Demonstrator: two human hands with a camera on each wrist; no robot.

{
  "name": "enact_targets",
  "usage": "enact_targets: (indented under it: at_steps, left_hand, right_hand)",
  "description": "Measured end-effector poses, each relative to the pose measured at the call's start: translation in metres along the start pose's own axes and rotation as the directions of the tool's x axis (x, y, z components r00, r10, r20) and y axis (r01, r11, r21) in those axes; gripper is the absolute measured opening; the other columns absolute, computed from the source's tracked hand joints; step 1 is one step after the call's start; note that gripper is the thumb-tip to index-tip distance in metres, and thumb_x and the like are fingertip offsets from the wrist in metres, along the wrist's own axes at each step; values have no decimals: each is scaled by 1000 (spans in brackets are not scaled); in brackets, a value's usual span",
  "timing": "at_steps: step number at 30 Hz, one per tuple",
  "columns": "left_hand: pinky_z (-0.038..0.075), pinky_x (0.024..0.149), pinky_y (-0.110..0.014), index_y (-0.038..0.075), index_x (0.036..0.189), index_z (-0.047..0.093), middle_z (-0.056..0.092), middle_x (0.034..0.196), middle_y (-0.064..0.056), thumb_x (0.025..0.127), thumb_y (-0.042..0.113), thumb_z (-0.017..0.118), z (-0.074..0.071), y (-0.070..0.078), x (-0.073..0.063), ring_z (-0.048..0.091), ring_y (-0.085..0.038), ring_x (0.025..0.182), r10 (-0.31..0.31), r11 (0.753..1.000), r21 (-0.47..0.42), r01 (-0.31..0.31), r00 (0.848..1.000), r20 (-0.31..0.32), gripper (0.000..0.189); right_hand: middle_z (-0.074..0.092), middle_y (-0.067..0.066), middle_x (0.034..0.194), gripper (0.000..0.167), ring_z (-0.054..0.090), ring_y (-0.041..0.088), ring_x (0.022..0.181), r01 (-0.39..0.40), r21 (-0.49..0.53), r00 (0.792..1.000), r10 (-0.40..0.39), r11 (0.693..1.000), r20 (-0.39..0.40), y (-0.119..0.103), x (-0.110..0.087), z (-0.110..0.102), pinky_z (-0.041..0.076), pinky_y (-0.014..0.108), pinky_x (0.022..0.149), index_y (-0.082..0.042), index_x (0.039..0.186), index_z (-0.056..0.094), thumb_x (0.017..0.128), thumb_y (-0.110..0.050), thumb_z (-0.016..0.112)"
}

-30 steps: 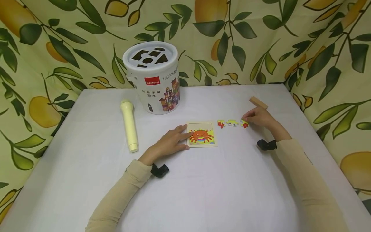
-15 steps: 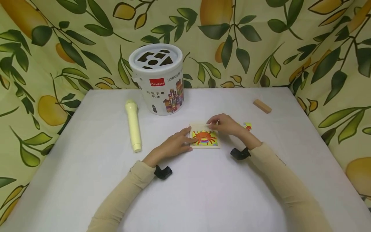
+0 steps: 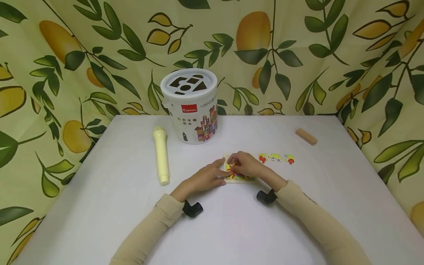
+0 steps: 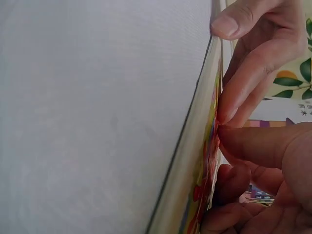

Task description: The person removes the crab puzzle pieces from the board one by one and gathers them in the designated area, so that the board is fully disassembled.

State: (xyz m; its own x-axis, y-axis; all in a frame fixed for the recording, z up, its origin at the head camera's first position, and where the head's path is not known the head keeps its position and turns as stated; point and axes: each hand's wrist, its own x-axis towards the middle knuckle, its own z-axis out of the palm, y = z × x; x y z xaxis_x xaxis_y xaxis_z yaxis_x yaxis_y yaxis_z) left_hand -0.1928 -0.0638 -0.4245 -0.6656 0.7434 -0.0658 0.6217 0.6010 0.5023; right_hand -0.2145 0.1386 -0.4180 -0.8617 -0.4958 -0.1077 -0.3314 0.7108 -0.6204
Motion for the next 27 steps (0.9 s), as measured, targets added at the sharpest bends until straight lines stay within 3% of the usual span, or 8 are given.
enact_targets:
  at_steps: [12,21,27]
  left_hand:
    - [32,107,-46,20,127,57,28,149,-18,89,24,60,0,5,-2,27,-29,138,6,1000,17,-6,1000,-19,38]
    - [33,106,-48,21,127,56,28,149,-18,89,25,60,3,6,-1,27,-30,138,14,1000,18,-14,1000,-7,39]
    - [33,107,-47,21,128,55,27,149,-19,89,25,60,-1,4,0,28,-31,137,6,999,32,-6,1000,-11,39]
  right_hand:
    - [52,10,88,17,45,18,78,93,24,994,-91,995,-57,2,-3,3,40,26,66,-7,97,58,82,-2,64]
    - [61,4,83,8,49,15,71,-12,79,998,17,997,-63,6,0,0,43,24,65,-11,93,64,86,-9,63]
    - [69,4,90,9,53,16,80,-36,153,995,50,988,-88,11,8,-7,45,30,79,-10,90,71,86,-11,63]
